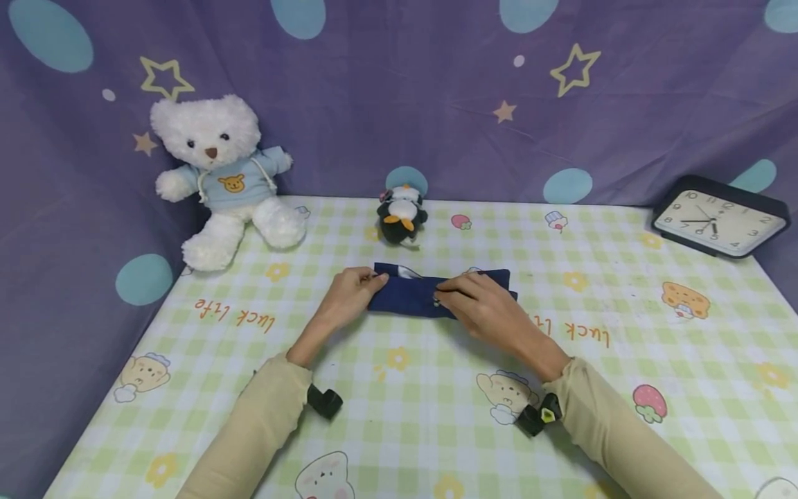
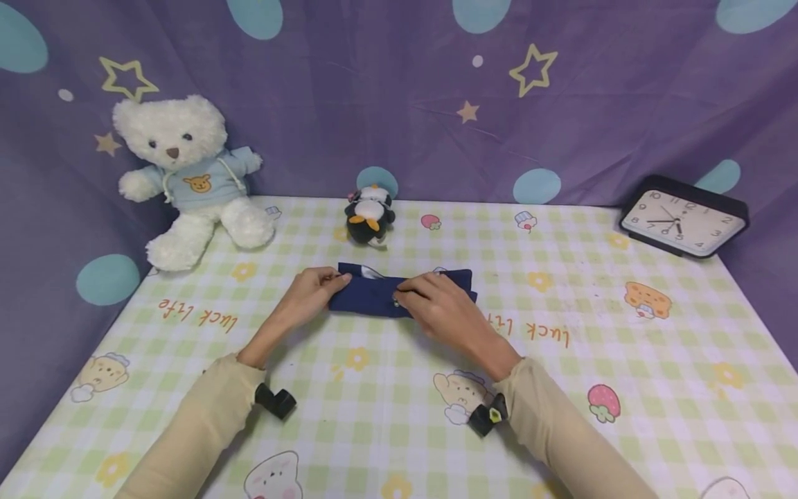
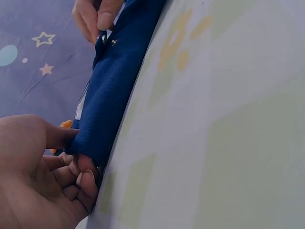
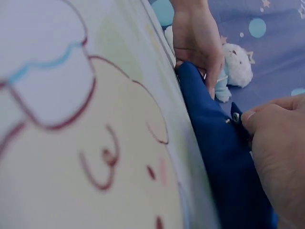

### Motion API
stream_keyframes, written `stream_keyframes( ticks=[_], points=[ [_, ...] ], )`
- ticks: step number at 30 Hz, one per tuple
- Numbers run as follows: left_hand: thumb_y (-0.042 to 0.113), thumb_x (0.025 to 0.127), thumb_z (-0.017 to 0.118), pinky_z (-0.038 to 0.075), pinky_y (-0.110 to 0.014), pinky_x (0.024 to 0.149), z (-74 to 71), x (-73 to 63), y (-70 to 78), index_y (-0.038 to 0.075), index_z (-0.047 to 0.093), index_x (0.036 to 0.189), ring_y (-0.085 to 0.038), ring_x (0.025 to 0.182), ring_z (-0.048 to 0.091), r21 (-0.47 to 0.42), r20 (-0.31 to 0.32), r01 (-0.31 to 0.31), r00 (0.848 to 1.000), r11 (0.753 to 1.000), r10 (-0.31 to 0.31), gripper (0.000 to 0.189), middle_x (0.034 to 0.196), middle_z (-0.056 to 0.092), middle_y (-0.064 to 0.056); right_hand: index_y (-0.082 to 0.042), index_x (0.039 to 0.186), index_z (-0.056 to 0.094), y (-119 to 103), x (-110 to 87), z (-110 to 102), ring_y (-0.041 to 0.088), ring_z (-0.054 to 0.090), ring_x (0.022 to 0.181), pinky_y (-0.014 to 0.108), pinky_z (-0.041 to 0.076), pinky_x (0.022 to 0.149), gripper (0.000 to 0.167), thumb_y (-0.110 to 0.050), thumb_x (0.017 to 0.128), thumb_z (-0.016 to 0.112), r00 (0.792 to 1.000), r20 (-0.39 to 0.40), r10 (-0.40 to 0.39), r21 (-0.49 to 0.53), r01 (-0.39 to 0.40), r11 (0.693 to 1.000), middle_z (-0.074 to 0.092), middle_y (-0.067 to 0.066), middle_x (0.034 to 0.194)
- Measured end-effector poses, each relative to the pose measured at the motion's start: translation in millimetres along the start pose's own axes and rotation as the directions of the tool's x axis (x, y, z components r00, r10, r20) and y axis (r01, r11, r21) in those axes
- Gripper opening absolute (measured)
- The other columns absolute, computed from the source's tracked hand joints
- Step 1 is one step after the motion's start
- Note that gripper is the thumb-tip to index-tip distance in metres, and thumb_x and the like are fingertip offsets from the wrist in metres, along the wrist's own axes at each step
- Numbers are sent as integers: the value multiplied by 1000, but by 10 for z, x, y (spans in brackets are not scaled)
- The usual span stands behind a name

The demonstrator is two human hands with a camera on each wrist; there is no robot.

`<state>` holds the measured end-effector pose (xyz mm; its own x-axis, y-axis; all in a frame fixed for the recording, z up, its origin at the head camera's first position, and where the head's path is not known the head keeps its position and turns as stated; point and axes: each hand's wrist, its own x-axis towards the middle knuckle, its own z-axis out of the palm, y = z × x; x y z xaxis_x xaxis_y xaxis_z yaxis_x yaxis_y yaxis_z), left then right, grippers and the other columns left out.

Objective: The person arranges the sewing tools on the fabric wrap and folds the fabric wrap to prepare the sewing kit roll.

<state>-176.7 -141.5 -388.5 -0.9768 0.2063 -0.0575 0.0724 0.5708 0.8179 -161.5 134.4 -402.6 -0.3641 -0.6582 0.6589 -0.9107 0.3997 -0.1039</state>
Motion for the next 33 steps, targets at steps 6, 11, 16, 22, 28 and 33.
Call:
stream_keyframes(
  ticks=[6, 11, 16, 22, 28, 33],
  points=[
    [31, 107, 59, 30, -32, 58, -2, 11, 6, 10, 50, 74, -15, 52, 29, -4, 3, 2, 1000, 1000, -2, 40, 59, 33, 2, -2, 110, 76, 59, -79, 64, 27, 66, 104, 41, 53, 91, 18, -9, 107, 59, 998, -49, -40, 22, 41, 999, 71, 13, 113],
    [31, 108, 58, 30, -33, 59, -9, 15, 18, 9, 50, 74, -15, 52, 28, -5, 19, 8, 1000, 1000, -7, 41, 59, 32, 2, -2, 111, 75, 98, -108, 95, 27, 66, 105, 40, 53, 90, 20, -10, 108, 57, 995, -62, -77, -17, 76, 997, 71, 13, 115],
    [31, 108, 58, 29, -33, 59, -18, 16, 10, 9, 50, 75, -16, 53, 27, 6, 30, 5, 1000, 1000, -5, 40, 60, 31, 2, -1, 119, 72, 119, -126, 111, 27, 64, 108, 41, 51, 94, 21, -13, 107, 59, 999, -8, -53, -68, 53, 996, 69, 12, 119],
    [32, 108, 57, 29, -33, 59, -13, 17, -5, 9, 51, 76, -16, 52, 28, 3, 40, 12, 999, 1000, -12, 40, 60, 32, 2, 1, 118, 71, 138, -128, 154, 27, 64, 104, 39, 52, 91, 25, -14, 110, 53, 998, -28, -51, -90, 48, 995, 69, 12, 118],
    [31, 108, 58, 30, -32, 59, -9, 12, -7, 9, 54, 78, -15, 53, 29, 6, 39, 9, 999, 1000, -9, 38, 60, 33, 2, -2, 108, 72, 168, -124, 214, 27, 66, 96, 38, 54, 81, 16, -11, 107, 59, 986, -132, -102, -48, 97, 994, 70, 13, 110],
    [31, 108, 58, 30, -32, 59, -15, 15, 3, 8, 55, 79, -15, 53, 29, 11, 40, -5, 999, 1000, 4, 37, 60, 34, 2, -3, 105, 72, 175, -116, 214, 27, 66, 93, 39, 53, 78, 13, -10, 106, 61, 979, -166, -122, -25, 119, 993, 69, 12, 110]
  ],
)
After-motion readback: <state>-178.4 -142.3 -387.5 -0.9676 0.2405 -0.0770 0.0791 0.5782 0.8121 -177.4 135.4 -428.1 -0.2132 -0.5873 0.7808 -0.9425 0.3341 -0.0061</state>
